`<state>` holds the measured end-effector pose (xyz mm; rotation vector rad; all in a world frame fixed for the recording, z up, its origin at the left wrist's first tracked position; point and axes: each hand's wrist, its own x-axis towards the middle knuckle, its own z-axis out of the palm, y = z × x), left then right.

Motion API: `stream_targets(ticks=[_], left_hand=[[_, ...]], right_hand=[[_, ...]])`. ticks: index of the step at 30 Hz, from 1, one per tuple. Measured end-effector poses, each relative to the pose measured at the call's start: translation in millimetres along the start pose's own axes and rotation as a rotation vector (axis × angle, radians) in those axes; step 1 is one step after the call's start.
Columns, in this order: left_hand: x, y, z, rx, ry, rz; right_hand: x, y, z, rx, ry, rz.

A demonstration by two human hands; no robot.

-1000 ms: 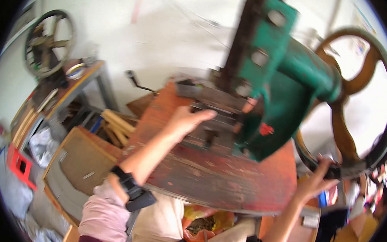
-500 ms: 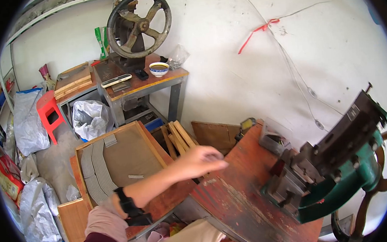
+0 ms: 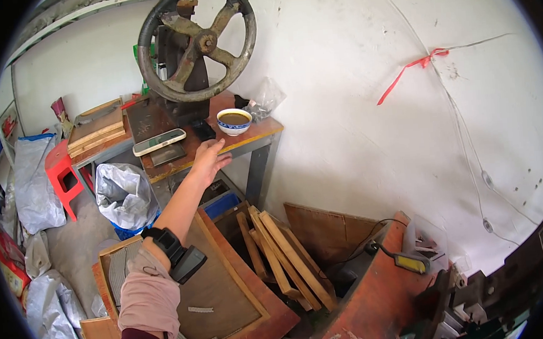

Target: Manually operate a hand-wheel press machine to process small rectangular blocks, likely plastic or rubber incense sticks, and arrange them in a tray.

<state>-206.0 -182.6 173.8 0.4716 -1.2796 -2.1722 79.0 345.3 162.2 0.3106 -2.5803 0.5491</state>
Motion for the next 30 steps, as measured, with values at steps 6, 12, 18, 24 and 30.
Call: stream_targets(ticks=[6, 12, 18, 24, 30], left_hand=[[19.4, -2.4, -31.8, 0.36, 0.205, 0.085], [-132.8, -0.7, -103.9, 0.842, -0.133, 0.093], [-203.5, 2.4, -199.5, 0.972, 0.092, -0.124], [-180.7, -20.6, -183.0, 0.946, 0.019, -0.011], [-170.9, -18.6, -160.0, 1.067, -0.078, 0.061]], right_hand=[[13.0, -5.1, 4.5, -0.042, -0.058, -0.075], [17.0, -11.2, 9.3, -0.142, -0.002, -0.077], [18.5, -12.3, 18.7, -0.098, 0.031, -0.121], [15.0, -0.7, 18.0, -0.072, 0.072, -0.073], [-25.6, 39.6, 32.7, -0.211, -0.164, -0.217]])
